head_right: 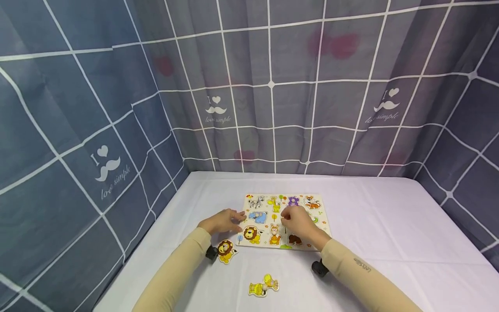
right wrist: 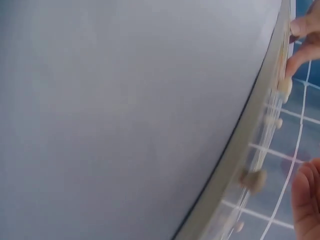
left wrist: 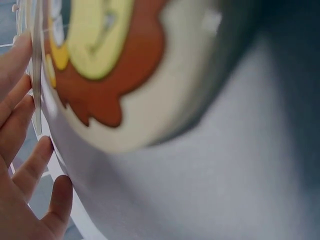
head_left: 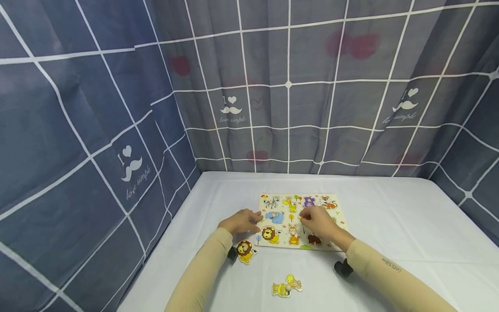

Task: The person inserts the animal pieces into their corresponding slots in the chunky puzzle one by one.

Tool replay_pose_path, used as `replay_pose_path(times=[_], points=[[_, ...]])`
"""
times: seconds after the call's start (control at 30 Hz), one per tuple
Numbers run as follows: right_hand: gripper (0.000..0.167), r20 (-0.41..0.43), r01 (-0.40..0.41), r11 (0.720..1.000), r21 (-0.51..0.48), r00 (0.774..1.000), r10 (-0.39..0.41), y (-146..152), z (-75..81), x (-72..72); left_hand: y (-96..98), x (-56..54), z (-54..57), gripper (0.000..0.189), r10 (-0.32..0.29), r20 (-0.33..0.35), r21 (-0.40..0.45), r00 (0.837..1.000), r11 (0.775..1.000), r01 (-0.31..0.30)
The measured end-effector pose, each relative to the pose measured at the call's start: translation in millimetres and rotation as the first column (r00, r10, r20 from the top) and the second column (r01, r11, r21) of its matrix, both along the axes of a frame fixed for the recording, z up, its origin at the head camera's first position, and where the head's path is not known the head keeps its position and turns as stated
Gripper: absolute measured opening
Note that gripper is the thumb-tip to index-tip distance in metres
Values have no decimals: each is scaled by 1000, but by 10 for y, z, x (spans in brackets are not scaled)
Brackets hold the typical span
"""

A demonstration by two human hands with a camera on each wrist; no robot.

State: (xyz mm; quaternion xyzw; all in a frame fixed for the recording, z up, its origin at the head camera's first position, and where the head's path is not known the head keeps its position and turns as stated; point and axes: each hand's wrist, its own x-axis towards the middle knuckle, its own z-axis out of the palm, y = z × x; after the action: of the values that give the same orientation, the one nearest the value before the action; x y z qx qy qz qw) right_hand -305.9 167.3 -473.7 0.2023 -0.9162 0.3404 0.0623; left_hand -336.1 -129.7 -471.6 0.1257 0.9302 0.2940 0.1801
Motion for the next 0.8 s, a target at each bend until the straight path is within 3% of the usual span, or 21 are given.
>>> replay_pose_path(times=[0.13, 0.33, 0.53, 0.8], points=[[13, 34, -74, 997, 22, 997, 73, -35, 27, 78, 13, -17, 21, 54, 9, 5, 11, 1000, 1000, -9], [8, 103, -221, 975, 31, 971, 217, -36, 32, 162, 14, -12, -2, 55, 17, 10, 9, 1000, 1000, -17], [5, 136, -227, 974, 5, 965, 224, -35, -6, 177, 6, -22, -21, 55, 16, 7, 16, 1000, 1000, -16], [6, 193, -279, 960, -13, 941, 277, -33, -25, 220, 7, 4, -5, 54, 13, 2, 2, 1000, 1000, -13]])
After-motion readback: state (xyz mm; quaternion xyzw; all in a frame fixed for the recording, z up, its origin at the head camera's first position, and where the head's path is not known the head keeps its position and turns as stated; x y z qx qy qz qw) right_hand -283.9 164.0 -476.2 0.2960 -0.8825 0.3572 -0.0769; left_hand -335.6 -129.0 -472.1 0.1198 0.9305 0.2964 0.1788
